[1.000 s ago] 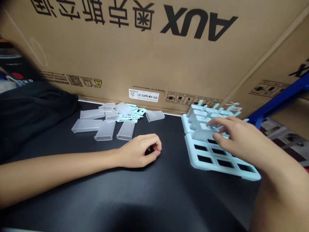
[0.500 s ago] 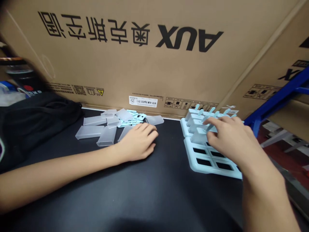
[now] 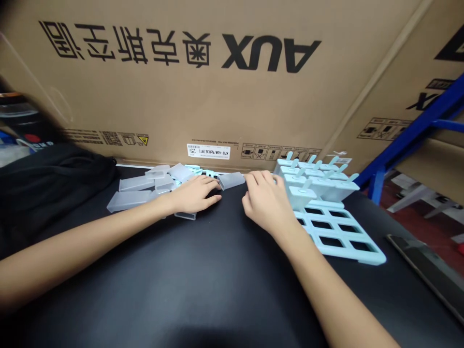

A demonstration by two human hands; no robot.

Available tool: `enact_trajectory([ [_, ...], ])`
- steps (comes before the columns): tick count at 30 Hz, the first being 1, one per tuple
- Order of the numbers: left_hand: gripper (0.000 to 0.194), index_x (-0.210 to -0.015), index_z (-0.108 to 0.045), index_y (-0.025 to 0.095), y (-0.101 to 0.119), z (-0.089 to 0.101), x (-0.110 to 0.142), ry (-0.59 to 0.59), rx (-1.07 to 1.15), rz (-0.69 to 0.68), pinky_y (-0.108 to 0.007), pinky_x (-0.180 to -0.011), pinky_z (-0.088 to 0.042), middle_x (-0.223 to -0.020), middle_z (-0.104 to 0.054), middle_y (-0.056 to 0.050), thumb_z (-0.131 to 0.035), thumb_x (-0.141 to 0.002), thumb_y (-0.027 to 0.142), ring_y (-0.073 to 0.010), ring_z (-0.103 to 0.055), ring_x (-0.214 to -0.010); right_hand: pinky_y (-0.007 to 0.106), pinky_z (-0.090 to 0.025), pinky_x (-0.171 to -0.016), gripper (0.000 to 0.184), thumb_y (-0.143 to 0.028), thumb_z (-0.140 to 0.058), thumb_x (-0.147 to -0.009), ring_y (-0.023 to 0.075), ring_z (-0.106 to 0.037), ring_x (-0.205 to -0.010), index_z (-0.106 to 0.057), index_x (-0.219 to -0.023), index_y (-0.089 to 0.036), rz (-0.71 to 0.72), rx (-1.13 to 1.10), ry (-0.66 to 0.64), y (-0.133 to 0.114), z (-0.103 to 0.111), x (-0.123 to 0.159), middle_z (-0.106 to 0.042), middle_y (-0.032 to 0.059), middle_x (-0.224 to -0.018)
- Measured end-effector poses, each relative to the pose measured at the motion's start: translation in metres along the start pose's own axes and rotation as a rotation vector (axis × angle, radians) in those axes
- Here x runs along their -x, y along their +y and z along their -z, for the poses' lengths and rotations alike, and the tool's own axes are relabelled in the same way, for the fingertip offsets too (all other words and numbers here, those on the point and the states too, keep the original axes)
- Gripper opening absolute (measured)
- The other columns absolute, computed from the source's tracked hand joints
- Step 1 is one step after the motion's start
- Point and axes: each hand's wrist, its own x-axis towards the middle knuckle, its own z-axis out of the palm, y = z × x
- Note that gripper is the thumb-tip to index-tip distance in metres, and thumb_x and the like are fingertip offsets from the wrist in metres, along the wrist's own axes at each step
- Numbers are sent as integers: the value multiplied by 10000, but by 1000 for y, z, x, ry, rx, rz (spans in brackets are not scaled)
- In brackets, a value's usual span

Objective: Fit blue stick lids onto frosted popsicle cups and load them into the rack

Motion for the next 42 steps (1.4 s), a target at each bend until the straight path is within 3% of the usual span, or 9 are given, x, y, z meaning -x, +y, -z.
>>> enact_trajectory([
  [5,385,-1194,-590,146,-5,-4,-3,49,13,39,-515,-1133,-330,-1364,-547,-154,-471,-938,408,-357,-400,-1368,429,-400,-1031,570,-263,-385,-946,292,-447,-1310,-379,-1481,-67,25,-132,-185,-7,-29,-8,-490,168,-1478],
  [8,328,-1139,-607,147,-7,-6,-4,43,42,24,-520,-1091,-377,-1264,-610,-150,-499,-916,362,-348,-500,-1272,444,-408,-1021,531,-271,-389,-949,304,-462,-1276,-447,-1442,-85,34,-126,-202,-9,-35,-12,-531,168,-1419],
  [13,222,-1083,-603,166,-6,-4,-5,61,146,-69,-413,-955,-483,-1132,-663,-99,-461,-925,233,-261,-607,-1099,465,-447,-933,374,-332,-478,-913,331,-510,-1128,-609,-1198,-128,48,-122,-204,-11,-19,-9,-596,176,-1170],
  [18,186,-1049,-605,200,-5,2,-3,17,267,-239,-286,-838,-502,-1043,-688,-19,-562,-874,156,-161,-644,-940,405,-476,-880,334,-362,-528,-892,287,-573,-1059,-535,-1152,-153,18,-282,-311,-5,-1,-1,-615,151,-1140],
  [23,352,-1178,-585,210,-4,5,0,34,321,-305,-345,-953,-472,-1192,-643,-66,-671,-865,347,-216,-597,-1117,385,-484,-821,296,-353,-559,-853,274,-603,-1019,-541,-1100,-191,-1,-342,-400,7,11,-1,-632,106,-1087],
  [28,593,-1266,-551,195,-4,12,4,-61,263,-248,-383,-954,-463,-1199,-648,-101,-634,-849,608,-268,-611,-1117,388,-469,-914,301,-315,-610,-813,257,-578,-1087,-565,-1086,-197,66,-426,-300,15,23,0,-616,93,-1152],
  [32,703,-1312,-488,224,-1,21,6,-119,298,-261,-354,-900,-479,-1206,-662,-78,-765,-749,542,-256,-637,-1073,318,-498,-770,443,-364,-704,-776,213,-632,-951,-525,-1156,-220,20,-560,-297,16,36,3,-648,62,-1130],
  [35,736,-1337,-440,233,3,21,6,-141,380,-223,-333,-852,-490,-1170,-684,-69,-801,-737,459,-243,-659,-1042,280,-481,-667,450,-362,-745,-746,182,-644,-830,-528,-1117,-226,-11,-624,-320,15,41,4,-675,40,-1052],
  [42,817,-1337,-420,228,10,14,6,-164,568,-208,-351,-902,-495,-1163,-693,-82,-869,-677,400,-239,-663,-1082,315,-486,-745,363,-342,-731,-753,207,-650,-898,-638,-1088,-236,100,-562,-355,14,35,6,-686,45,-1047],
])
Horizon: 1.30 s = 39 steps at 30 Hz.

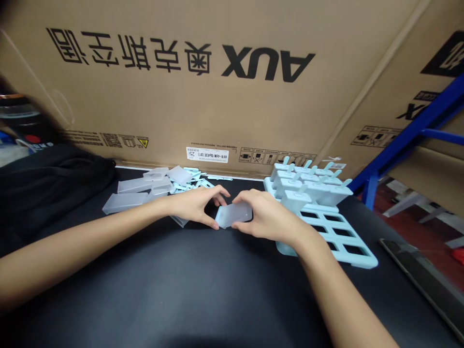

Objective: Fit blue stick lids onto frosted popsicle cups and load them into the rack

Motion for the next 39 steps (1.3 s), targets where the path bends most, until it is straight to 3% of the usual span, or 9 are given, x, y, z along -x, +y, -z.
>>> enact_trajectory([
  [5,748,-1288,-447,232,3,-3,0,29,48,-12,-364,-886,-506,-1123,-706,-75,-865,-685,375,-238,-677,-1048,324,-492,-809,368,-242,-678,-767,217,-644,-978,-618,-1131,-238,67,-41,38,-7,-3,-1,-678,52,-1111],
  [10,731,-1287,-458,236,3,-3,0,24,77,-29,-385,-908,-517,-1133,-704,-73,-866,-689,344,-236,-675,-1060,285,-503,-687,540,-262,-682,-776,186,-661,-859,-458,-1267,-246,-10,-193,31,-13,-6,-3,-663,48,-1123],
  [14,723,-1273,-475,225,4,-3,-1,20,84,-30,-385,-921,-517,-1131,-698,-79,-874,-678,326,-237,-670,-1074,318,-536,-688,647,-318,-717,-773,210,-676,-857,-371,-1314,-242,-70,-261,53,-13,-15,-6,-661,71,-1127],
  [21,669,-1163,-539,190,5,0,-2,1,-12,-21,-365,-844,-516,-1097,-705,-90,-895,-634,395,-269,-684,-1007,435,-559,-955,464,-313,-719,-795,234,-664,-1089,-443,-1162,-246,-9,-484,17,-10,-36,-16,-648,79,-1196],
  [27,546,-1156,-551,212,3,-1,-3,12,33,-84,-333,-848,-518,-1105,-723,-51,-840,-720,367,-238,-694,-1014,452,-560,-954,831,-302,-730,-796,220,-687,-1002,-256,-1479,-306,-10,-369,50,-12,-34,-15,-666,48,-1135],
  [31,571,-1205,-572,201,0,-2,-3,-3,28,-65,-354,-857,-526,-1114,-723,-76,-825,-730,396,-255,-702,-1000,423,-563,-944,631,-294,-701,-823,214,-684,-1017,-385,-1367,-336,26,-397,11,-13,-32,-15,-663,23,-1174],
  [35,735,-1333,-489,199,-1,-3,-3,28,55,-60,-366,-866,-529,-1121,-717,-88,-840,-711,372,-249,-699,-994,393,-558,-893,551,-319,-696,-835,222,-691,-995,-373,-1282,-299,-8,-404,21,-16,-32,-15,-678,30,-1138],
  [39,748,-1328,-481,190,-2,-2,-3,29,26,-54,-370,-868,-525,-1128,-706,-99,-845,-702,382,-257,-683,-1022,349,-517,-856,497,-289,-661,-856,215,-658,-1044,-383,-1267,-285,12,-309,14,-21,-30,-13,-652,41,-1212],
])
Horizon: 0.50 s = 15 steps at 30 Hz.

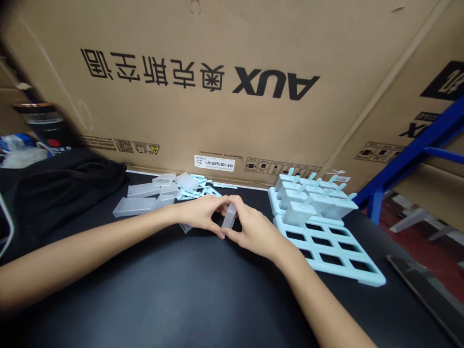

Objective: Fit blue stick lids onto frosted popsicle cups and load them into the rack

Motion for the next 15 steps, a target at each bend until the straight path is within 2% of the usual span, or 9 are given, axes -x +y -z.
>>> enact_trajectory([
  [8,720,-1313,-473,179,0,2,0,-35,-44,-6,-342,-881,-498,-1142,-689,-96,-830,-727,397,-254,-657,-1037,306,-465,-766,444,-299,-655,-839,204,-631,-996,-403,-1205,-283,-31,95,-23,-3,-1,-1,-632,21,-1200],
  [11,708,-1323,-481,182,5,21,4,-144,-110,-27,-331,-925,-479,-1247,-650,-99,-820,-738,393,-250,-627,-1110,299,-451,-710,428,-322,-645,-840,213,-637,-954,-398,-1186,-276,-82,142,-24,-7,-2,-4,-636,38,-1176],
  [12,671,-1306,-504,176,7,32,7,-158,-157,5,-329,-925,-477,-1277,-634,-105,-800,-756,420,-252,-616,-1129,296,-446,-690,435,-331,-642,-842,215,-639,-936,-392,-1193,-274,-101,161,-26,-8,-2,-4,-638,43,-1161],
  [15,479,-1261,-574,187,10,64,16,-105,-337,170,-322,-923,-468,-1277,-645,-88,-673,-867,440,-244,-611,-1141,285,-428,-640,440,-372,-642,-850,212,-641,-879,-389,-1195,-267,-131,231,-13,-9,-1,-3,-641,50,-1107],
])
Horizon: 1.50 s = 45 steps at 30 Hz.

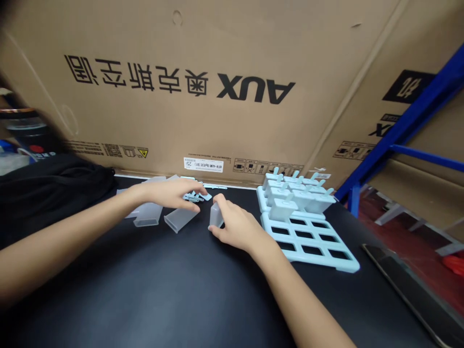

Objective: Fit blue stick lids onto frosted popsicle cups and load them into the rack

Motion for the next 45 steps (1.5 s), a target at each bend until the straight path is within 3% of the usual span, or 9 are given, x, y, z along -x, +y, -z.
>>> enact_trajectory([
  [4,220,-1079,-692,211,-10,14,10,-66,-182,51,-293,-813,-475,-1062,-729,-45,-557,-922,289,-202,-669,-953,284,-409,-624,374,-428,-690,-834,210,-629,-840,-437,-1032,-237,-2,147,90,5,3,3,-623,60,-1073],
  [9,280,-1080,-685,243,-11,-13,0,-44,-255,22,-250,-711,-487,-946,-737,-8,-492,-900,149,-165,-675,-833,289,-368,-599,352,-451,-708,-834,233,-642,-798,-452,-912,-223,-39,315,123,8,8,4,-658,42,-937],
  [13,399,-1244,-615,200,-9,-33,-9,109,-355,73,-344,-825,-501,-1206,-658,-102,-389,-927,112,-252,-622,-1086,300,-354,-586,268,-421,-594,-914,265,-676,-814,-497,-1051,-212,-68,376,121,9,8,7,-702,53,-933],
  [19,321,-1139,-668,218,-19,-39,-14,123,-477,68,-337,-895,-492,-1107,-689,-63,-440,-929,132,-228,-622,-1060,316,-378,-622,445,-346,-486,-952,284,-698,-895,-393,-1378,-258,-86,376,133,9,10,8,-724,54,-1057],
  [25,318,-1133,-685,193,-23,-23,-60,167,-488,204,-373,-866,-493,-1122,-704,-112,-471,-906,134,-273,-636,-1065,297,-324,-574,236,-328,-525,-905,243,-659,-766,-470,-1109,-224,-76,358,160,11,17,11,-693,45,-918],
  [32,252,-998,-747,171,-28,-27,-102,96,-433,219,-347,-757,-515,-967,-748,-126,-597,-800,127,-280,-697,-905,283,-334,-574,226,-343,-517,-847,161,-528,-620,-372,-973,-223,-117,189,476,27,36,18,-600,34,-852],
  [35,258,-997,-746,178,-28,-18,-101,87,-346,169,-297,-737,-516,-930,-761,-85,-615,-780,132,-232,-705,-877,297,-380,-610,306,-319,-528,-799,180,-556,-677,-379,-1044,-211,-155,145,535,30,42,21,-600,60,-929],
  [38,223,-984,-739,184,-21,4,-90,73,-235,74,-243,-734,-511,-875,-767,-32,-624,-798,143,-164,-709,-820,315,-416,-646,354,-293,-515,-791,208,-593,-746,-418,-1118,-198,-170,125,460,29,45,23,-612,84,-986],
  [45,166,-962,-738,188,23,47,-54,110,-125,-135,-242,-719,-487,-891,-742,-26,-608,-862,160,-137,-678,-787,313,-441,-675,351,-273,-537,-792,225,-602,-852,-508,-1133,-196,-97,16,422,19,42,23,-626,93,-1015],
])
